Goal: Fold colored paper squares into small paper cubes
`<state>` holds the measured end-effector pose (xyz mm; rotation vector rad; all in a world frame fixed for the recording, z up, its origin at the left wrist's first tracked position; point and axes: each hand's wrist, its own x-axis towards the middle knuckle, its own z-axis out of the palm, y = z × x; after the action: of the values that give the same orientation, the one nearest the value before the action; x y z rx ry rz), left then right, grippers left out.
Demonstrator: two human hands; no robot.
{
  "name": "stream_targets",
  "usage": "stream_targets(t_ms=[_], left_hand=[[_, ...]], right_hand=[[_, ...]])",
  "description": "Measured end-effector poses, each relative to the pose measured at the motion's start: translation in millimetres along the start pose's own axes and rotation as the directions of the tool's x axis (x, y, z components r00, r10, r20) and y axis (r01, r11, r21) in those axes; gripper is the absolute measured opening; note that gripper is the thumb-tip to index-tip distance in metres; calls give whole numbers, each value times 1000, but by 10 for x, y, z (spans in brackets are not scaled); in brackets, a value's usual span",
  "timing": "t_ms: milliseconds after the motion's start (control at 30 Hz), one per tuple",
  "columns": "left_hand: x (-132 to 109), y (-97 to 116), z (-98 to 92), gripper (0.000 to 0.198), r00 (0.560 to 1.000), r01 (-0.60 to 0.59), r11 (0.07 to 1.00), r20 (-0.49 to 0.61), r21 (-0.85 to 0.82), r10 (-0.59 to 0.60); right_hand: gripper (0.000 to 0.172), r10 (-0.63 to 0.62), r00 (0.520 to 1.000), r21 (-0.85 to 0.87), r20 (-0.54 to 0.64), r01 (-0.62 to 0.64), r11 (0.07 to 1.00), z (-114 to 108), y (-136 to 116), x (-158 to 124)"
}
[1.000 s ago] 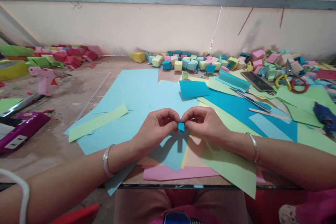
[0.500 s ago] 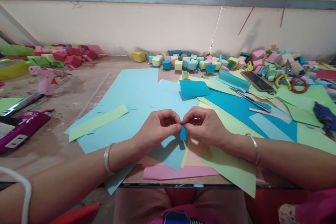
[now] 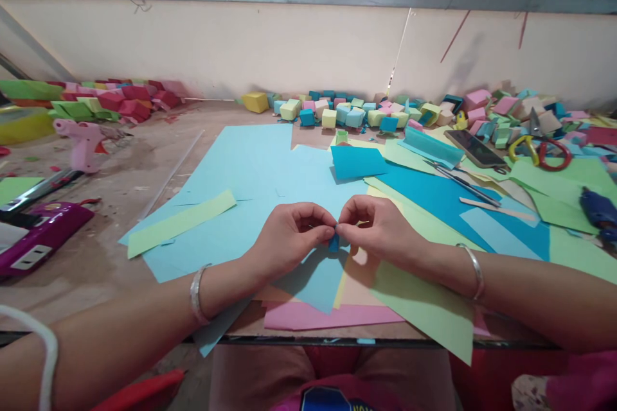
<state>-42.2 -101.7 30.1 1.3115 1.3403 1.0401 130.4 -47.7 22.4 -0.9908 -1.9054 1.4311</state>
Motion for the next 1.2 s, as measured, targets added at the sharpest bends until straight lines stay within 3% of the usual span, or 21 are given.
stream_targets(t_ms=[167,367,567,667,767,967,1100,1200], left_hand=[[-23,-32,18,17,1000,-19,996,-5,-90,18],[-13,-81,26,31,997,76,962,49,-261,-66],[65,-83,-56,23,956,283,804,218,-522,-195],[88,-118,-83,23,915,383,732,342,-563,-215],[101,-163,-95,24,897,414,707,388,-573,-211],[104,-160,-93,26,902,401,702,388,-588,-190],[102,-120,-98,23,921,381,644,337,-664,-198],[105,-111,-99,21,936,350,612,285,-709,-205]], right_hand=[[10,-33,999,60,24,31,998,20,9,-10],[12,-91,994,137,53,83,987,56,50,7],[2,-258,964,242,-65,266,933,6,41,39],[2,-309,946,255,-97,324,911,6,63,42],[3,-377,922,195,-88,387,901,21,99,34],[16,-603,795,-140,-68,591,794,-26,103,15],[34,-749,660,-342,60,719,606,-78,77,14],[35,-812,575,-447,99,755,480,-76,88,20]])
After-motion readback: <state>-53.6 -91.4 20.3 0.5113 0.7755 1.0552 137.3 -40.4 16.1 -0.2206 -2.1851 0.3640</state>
